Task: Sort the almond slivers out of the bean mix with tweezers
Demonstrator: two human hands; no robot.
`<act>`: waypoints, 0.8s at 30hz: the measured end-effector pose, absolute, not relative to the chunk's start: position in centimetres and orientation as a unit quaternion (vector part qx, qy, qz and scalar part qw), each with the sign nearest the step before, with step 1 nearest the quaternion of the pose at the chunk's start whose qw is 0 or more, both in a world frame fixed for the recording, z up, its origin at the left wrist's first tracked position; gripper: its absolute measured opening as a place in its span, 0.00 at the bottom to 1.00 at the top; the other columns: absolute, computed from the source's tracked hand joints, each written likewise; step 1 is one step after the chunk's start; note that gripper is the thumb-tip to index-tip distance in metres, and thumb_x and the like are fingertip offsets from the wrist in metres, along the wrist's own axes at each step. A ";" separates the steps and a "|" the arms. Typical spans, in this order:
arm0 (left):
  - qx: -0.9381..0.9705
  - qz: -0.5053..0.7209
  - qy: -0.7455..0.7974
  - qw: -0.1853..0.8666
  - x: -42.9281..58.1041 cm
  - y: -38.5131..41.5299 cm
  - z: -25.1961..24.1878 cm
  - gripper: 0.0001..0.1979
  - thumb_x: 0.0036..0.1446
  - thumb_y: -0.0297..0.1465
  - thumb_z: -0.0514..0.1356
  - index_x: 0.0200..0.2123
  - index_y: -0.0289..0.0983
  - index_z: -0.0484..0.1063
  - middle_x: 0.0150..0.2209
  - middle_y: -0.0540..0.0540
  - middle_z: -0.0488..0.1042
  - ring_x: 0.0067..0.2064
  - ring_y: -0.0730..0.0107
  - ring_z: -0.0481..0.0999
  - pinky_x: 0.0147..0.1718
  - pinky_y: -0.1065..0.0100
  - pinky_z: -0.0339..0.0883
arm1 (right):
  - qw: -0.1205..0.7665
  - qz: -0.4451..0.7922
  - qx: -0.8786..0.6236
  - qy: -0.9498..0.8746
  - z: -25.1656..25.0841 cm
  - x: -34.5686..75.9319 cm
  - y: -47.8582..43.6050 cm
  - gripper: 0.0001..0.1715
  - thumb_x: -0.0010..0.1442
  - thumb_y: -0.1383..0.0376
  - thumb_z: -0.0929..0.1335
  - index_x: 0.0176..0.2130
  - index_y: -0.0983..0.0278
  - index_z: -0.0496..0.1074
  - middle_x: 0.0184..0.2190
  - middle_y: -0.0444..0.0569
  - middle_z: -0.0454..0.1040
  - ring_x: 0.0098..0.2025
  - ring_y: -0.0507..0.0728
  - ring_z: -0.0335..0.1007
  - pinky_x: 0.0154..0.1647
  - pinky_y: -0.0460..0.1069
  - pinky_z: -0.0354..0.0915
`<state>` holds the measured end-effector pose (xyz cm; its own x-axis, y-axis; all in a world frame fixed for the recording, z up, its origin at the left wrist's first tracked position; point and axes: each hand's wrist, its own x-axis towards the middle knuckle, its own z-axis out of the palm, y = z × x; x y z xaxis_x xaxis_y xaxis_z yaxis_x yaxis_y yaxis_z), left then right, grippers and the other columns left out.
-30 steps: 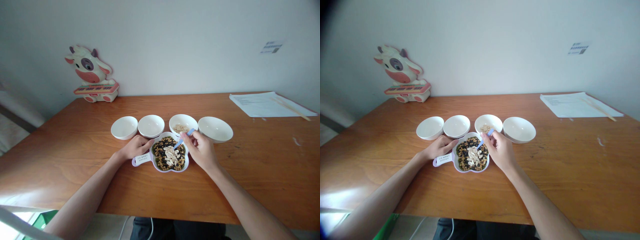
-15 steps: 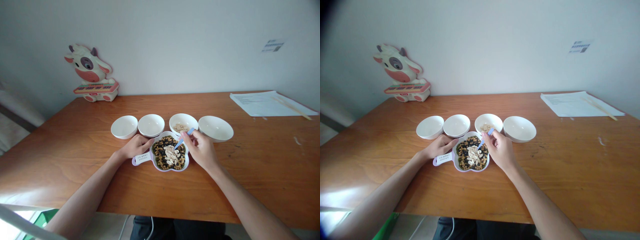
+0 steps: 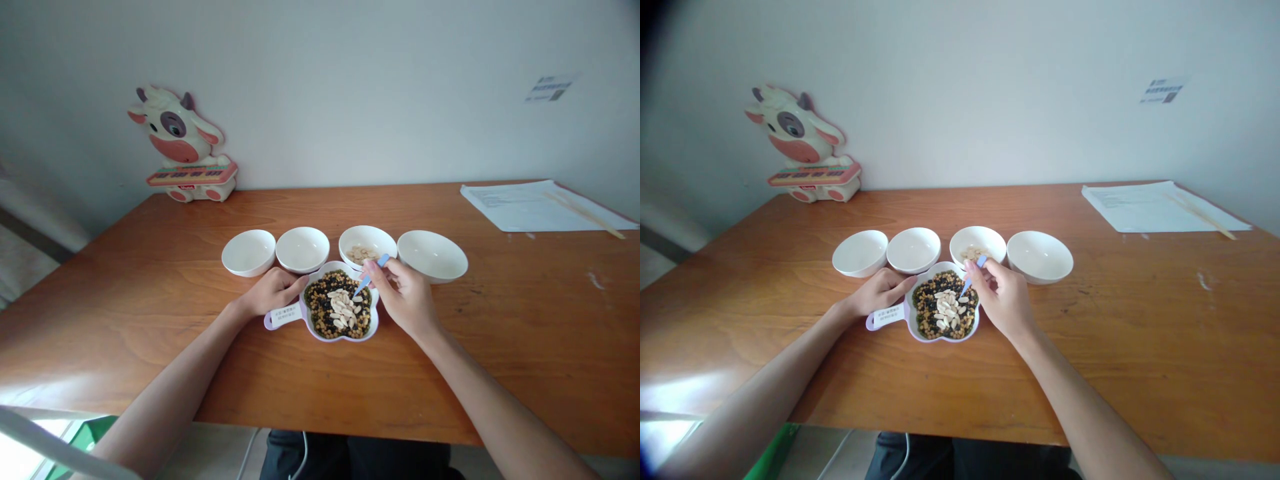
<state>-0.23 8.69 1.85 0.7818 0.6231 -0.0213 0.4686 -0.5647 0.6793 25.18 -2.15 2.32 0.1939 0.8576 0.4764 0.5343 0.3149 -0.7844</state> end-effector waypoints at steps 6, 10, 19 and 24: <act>0.880 0.108 0.312 0.343 -0.2 8.7 1.8 0.31 0.71 0.43 0.45 0.17 0.34 0.57 0.17 0.50 0.62 0.21 0.79 0.56 0.19 0.74 0.48 | 0.516 0.071 -0.514 -0.682 3.1 25.7 -2.6 0.12 0.68 0.62 0.67 0.33 0.63 0.76 0.28 0.47 0.82 0.28 0.53 0.78 0.28 0.46 0.69; 0.879 0.108 0.312 0.345 -0.1 8.7 1.9 0.31 0.71 0.43 0.45 0.17 0.34 0.56 0.17 0.50 0.62 0.21 0.80 0.56 0.19 0.74 0.48 | 0.502 0.036 -0.470 -0.726 3.4 25.9 -2.7 0.09 0.68 0.65 0.67 0.36 0.63 0.76 0.32 0.48 0.83 0.31 0.53 0.80 0.29 0.46 0.71; 0.878 0.117 0.307 0.347 -0.1 8.6 1.9 0.30 0.71 0.43 0.46 0.16 0.35 0.55 0.16 0.51 0.59 0.20 0.80 0.54 0.17 0.74 0.46 | 0.480 0.034 -0.414 -0.773 3.3 26.2 -2.6 0.04 0.67 0.69 0.69 0.38 0.63 0.75 0.34 0.47 0.82 0.35 0.53 0.80 0.36 0.48 0.73; 0.879 0.124 0.302 0.348 -0.1 8.6 1.9 0.30 0.71 0.43 0.46 0.16 0.35 0.55 0.16 0.51 0.60 0.19 0.80 0.54 0.17 0.75 0.46 | 0.476 0.052 -0.409 -0.777 3.3 26.5 -2.7 0.04 0.66 0.70 0.69 0.39 0.62 0.74 0.35 0.47 0.82 0.34 0.53 0.80 0.34 0.47 0.73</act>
<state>-0.09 8.65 1.93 0.7864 0.6177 0.0073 0.4448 -0.5744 0.6872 26.51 -2.67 3.33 -0.2121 0.6843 0.6976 0.5856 0.6605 -0.4699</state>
